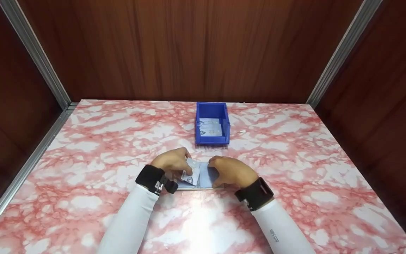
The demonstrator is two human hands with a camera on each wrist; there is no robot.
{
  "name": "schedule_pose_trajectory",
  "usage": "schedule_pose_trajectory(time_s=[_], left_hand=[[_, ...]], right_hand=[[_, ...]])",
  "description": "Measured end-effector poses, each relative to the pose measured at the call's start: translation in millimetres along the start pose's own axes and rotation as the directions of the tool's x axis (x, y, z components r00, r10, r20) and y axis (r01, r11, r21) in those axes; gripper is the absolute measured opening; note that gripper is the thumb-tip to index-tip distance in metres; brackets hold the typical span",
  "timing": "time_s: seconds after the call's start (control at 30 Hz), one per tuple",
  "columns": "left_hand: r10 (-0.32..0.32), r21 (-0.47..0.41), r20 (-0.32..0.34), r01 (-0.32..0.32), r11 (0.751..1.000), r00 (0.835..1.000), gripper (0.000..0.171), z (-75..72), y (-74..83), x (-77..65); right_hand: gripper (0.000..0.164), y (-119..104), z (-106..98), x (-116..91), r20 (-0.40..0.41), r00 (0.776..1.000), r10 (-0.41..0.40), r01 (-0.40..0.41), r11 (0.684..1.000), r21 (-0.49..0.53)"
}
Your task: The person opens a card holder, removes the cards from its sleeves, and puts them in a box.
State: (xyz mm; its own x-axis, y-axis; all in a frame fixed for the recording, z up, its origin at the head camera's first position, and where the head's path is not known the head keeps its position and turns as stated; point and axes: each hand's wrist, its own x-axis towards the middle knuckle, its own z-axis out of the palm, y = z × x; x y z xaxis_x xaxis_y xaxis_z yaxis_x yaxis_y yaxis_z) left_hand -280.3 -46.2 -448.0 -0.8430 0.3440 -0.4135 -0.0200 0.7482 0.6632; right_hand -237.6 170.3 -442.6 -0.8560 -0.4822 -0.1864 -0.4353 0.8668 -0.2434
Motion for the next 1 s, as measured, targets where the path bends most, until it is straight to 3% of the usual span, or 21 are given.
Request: schedule_pose_trajectory(time_s=[0.2,0.43,0.53,0.77,1.0], left_hand=[[-0.001,0.066,-0.004,0.001,0.998,1.000,0.057,-12.6,2.3,-1.4],[0.121,0.074,-0.044,-0.117,0.990,0.992,0.043,-30.6,0.9,-3.3],[0.184,0.111,-0.094,-0.174,0.979,0.978,0.036,-36.0,-0.4,-4.4],[0.256,0.165,-0.150,-0.231,0.959,0.955,0.024,-36.7,2.1,-10.6],[0.379,0.245,-0.242,-0.321,0.915,0.893,0.018,-37.8,23.7,-15.1]], right_hand=[[0.054,5,-5,-1,-0.008,1.000,0.008,-0.008,1.000,0.010],[0.050,8,-9,-1,-0.021,1.000,0.003,-0.003,1.000,-0.005],[0.049,8,-8,-1,-0.031,0.999,0.006,-0.007,1.000,-0.015],[0.048,4,1,-4,-0.030,1.000,0.003,-0.003,1.000,0.003],[0.047,1,3,-3,-0.069,0.997,-0.022,0.019,0.999,-0.037]])
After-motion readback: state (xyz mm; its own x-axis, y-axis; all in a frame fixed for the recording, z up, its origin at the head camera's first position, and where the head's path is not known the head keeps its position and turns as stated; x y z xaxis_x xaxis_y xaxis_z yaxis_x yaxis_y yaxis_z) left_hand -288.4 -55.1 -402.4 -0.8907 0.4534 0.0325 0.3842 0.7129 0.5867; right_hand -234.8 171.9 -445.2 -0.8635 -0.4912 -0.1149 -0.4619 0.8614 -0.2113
